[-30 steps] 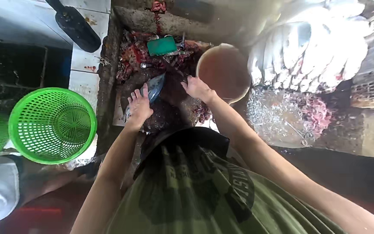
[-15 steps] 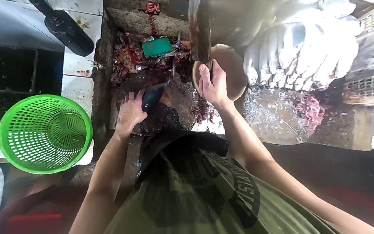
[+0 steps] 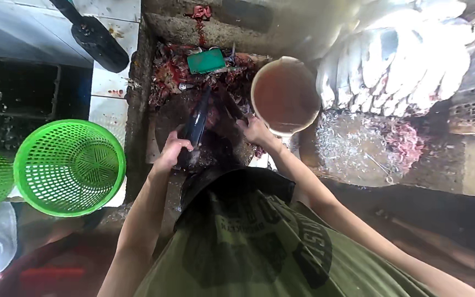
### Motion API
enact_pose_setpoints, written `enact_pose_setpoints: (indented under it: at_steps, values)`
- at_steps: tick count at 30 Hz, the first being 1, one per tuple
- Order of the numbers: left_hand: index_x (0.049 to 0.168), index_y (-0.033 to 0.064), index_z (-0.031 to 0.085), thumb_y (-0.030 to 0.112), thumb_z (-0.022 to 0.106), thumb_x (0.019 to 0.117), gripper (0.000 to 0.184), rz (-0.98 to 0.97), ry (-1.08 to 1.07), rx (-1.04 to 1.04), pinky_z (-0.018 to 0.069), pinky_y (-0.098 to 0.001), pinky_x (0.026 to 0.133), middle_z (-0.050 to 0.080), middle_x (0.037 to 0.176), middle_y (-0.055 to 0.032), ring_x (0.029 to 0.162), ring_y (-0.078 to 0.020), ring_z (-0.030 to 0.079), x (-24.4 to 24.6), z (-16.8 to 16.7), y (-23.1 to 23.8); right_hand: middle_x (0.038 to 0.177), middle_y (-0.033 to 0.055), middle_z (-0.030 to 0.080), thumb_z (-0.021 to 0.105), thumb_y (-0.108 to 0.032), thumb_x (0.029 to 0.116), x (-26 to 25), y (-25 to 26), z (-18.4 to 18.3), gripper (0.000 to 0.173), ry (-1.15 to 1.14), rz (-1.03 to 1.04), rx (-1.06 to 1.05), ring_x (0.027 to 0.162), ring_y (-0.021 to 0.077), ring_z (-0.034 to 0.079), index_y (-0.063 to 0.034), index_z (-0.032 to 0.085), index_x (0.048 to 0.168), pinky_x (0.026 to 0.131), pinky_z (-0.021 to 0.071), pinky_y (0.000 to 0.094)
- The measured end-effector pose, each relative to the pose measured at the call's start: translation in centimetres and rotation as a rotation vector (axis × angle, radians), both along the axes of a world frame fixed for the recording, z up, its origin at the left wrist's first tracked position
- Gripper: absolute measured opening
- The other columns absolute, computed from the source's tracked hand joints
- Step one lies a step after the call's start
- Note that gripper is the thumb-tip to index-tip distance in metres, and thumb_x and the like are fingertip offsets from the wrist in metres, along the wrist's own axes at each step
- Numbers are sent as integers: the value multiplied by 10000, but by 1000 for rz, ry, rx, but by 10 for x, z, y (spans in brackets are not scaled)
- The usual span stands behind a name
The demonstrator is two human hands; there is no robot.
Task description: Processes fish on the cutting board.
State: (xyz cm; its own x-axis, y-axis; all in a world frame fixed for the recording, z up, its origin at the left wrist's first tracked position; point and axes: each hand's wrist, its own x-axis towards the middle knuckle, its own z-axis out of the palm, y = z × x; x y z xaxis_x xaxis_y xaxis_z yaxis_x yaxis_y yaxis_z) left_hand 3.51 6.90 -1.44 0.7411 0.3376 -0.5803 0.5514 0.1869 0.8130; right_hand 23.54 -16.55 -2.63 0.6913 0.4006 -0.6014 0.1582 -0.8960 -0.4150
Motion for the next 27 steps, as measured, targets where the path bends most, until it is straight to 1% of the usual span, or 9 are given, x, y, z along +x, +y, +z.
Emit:
enact_pose_setpoints:
  at_steps: [1, 3, 8, 16, 18, 20, 21, 24, 27]
  values:
    - [1455, 92, 495, 55, 602, 820, 645, 105, -64, -217, 611, -464, 844, 684, 1270, -168, 1060, -277, 705, 4, 0, -8, 1136, 240, 690, 427, -585, 1054, -4, -1, 1, 618, -7, -26, 26, 1093, 411, 678, -43, 650, 1250, 927, 533, 644]
    - [1377, 47, 517, 185, 563, 956, 445, 231, -108, -451, 629, -457, 767, 724, 1157, -202, 945, -312, 739, 18, 5, -22, 1057, 217, 700, 400, -600, 1056, -13, -3, 3, 629, -41, -77, 113, 1022, 383, 696, -44, 658, 1199, 885, 547, 623]
    - [1351, 51, 548, 170, 635, 892, 482, 368, -228, -507, 618, -488, 833, 710, 1184, -196, 1026, -320, 718, 46, -18, -29, 970, 196, 698, 400, -587, 1060, -31, -9, -2, 616, -83, -145, 216, 916, 351, 712, -37, 639, 1203, 813, 570, 585]
    - [1344, 55, 502, 99, 747, 789, 608, 458, -210, -270, 623, -465, 809, 709, 1102, -133, 970, -248, 717, 47, -12, -26, 945, 186, 691, 387, -557, 1066, -30, -7, -4, 581, -12, -133, 223, 901, 346, 701, -46, 645, 1160, 810, 555, 590]
    - [1343, 17, 510, 57, 784, 758, 647, 460, -244, -129, 623, -447, 860, 710, 1135, -137, 1012, -236, 717, 49, -11, -29, 965, 177, 697, 390, -547, 1071, -32, -5, -1, 561, 18, -137, 224, 895, 335, 705, -64, 634, 1219, 806, 563, 579]
    - [1419, 9, 463, 106, 851, 753, 777, 373, -153, 193, 593, -409, 979, 682, 1240, -140, 1138, -208, 684, 54, -13, -31, 990, 184, 698, 382, -544, 1075, -34, -3, 2, 567, 57, -120, 218, 899, 340, 708, -63, 612, 1266, 806, 569, 578]
    - [1480, 11, 395, 196, 858, 760, 876, 283, -14, 388, 554, -435, 1027, 644, 1307, -168, 1213, -237, 644, 56, -18, -31, 984, 189, 697, 380, -551, 1074, -36, -4, 1, 579, 67, -102, 211, 889, 343, 711, -53, 608, 1263, 797, 574, 582]
    - [1602, -25, 148, 373, 792, 819, 1089, -44, 326, 724, 414, -637, 1097, 392, 1502, -350, 1402, -503, 405, 69, -35, -37, 974, 184, 700, 382, -574, 1066, -40, -4, -1, 591, 79, -72, 189, 891, 344, 712, -61, 624, 1230, 802, 570, 591]
    - [1650, 113, 109, 452, 792, 801, 1141, -162, 295, 891, 392, -685, 1075, 266, 1566, -372, 1429, -564, 311, 74, -50, -57, 916, 169, 690, 374, -583, 1065, -41, -8, 2, 586, 88, -114, 179, 794, 325, 709, -72, 625, 1203, 732, 585, 567]
